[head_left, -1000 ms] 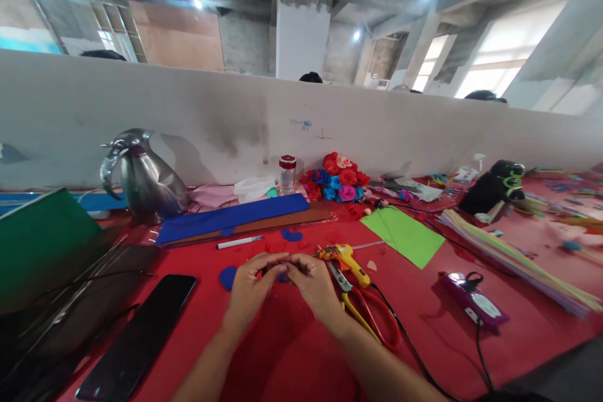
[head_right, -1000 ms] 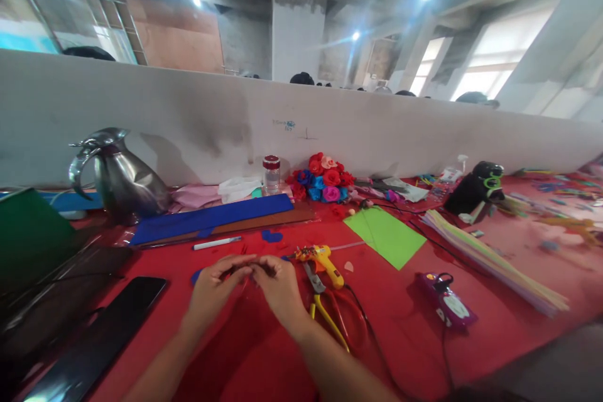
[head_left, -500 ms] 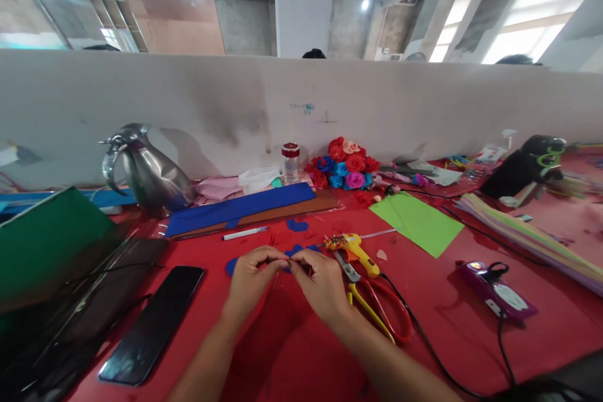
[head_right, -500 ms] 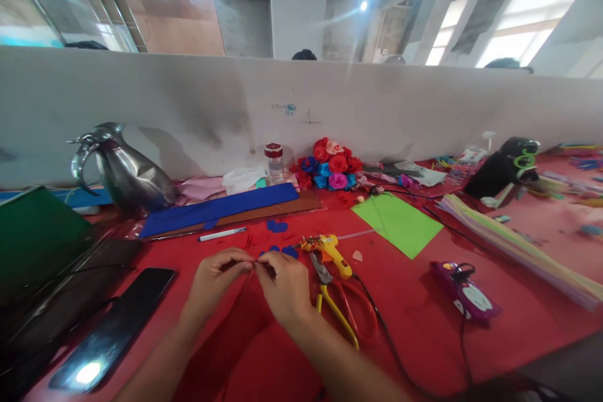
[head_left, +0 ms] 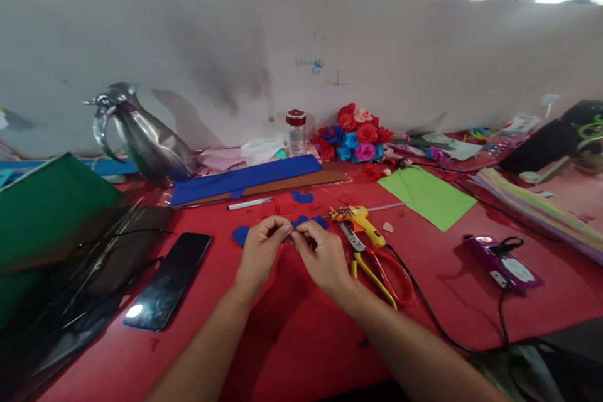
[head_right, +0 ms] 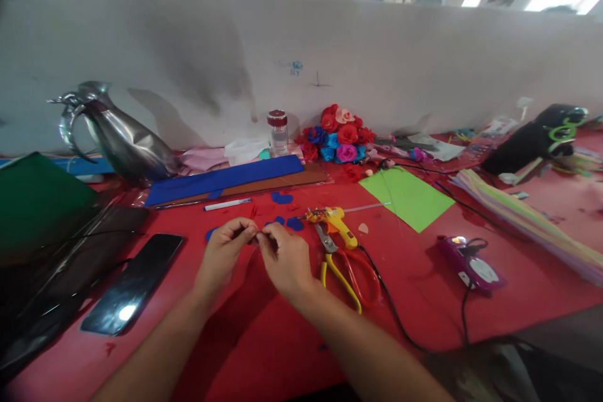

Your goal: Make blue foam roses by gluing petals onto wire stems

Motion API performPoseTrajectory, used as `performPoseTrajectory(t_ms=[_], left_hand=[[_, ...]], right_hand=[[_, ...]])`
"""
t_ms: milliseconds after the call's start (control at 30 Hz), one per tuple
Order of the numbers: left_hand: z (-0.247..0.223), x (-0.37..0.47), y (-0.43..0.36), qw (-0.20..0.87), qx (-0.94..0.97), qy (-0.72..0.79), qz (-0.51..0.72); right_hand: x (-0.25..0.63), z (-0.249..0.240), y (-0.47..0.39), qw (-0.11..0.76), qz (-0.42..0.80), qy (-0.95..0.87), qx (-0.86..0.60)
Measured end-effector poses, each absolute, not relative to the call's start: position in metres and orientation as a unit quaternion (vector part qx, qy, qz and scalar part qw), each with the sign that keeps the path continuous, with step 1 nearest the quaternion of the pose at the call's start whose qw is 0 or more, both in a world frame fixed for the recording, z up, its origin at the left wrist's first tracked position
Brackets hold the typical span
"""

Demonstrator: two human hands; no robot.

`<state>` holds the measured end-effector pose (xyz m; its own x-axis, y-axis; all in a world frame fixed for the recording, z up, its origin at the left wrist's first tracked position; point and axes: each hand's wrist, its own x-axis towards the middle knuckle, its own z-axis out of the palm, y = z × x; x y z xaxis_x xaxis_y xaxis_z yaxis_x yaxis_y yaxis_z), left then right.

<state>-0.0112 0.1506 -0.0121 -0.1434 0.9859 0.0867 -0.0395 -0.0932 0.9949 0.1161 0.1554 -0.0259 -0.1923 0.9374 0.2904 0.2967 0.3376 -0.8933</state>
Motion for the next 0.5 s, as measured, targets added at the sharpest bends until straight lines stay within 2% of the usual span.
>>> performPoseTrajectory(t_ms=[167,300,367,500], left_hand=[[-0.019,-0.011,0.152,0.387,0.477,0.542,0.574],[-0.014,-0.021,0.155,0.347,0.431,0.549,0.626],[-0.009,-0.031,0.157,0.334,0.391,0.54,0.666],[-0.004,-0.056,0.163,0.292,0.31,0.569,0.703]], right_hand=[[0.112,-0.023,0.153,0.464,0.384,-0.666,-0.441],[0.112,-0.022,0.148,0.471,0.386,-0.671,-0.423],[0.114,-0.022,0.145,0.475,0.347,-0.707,-0.393],[0.116,-0.022,0.137,0.471,0.176,-0.831,-0.238]])
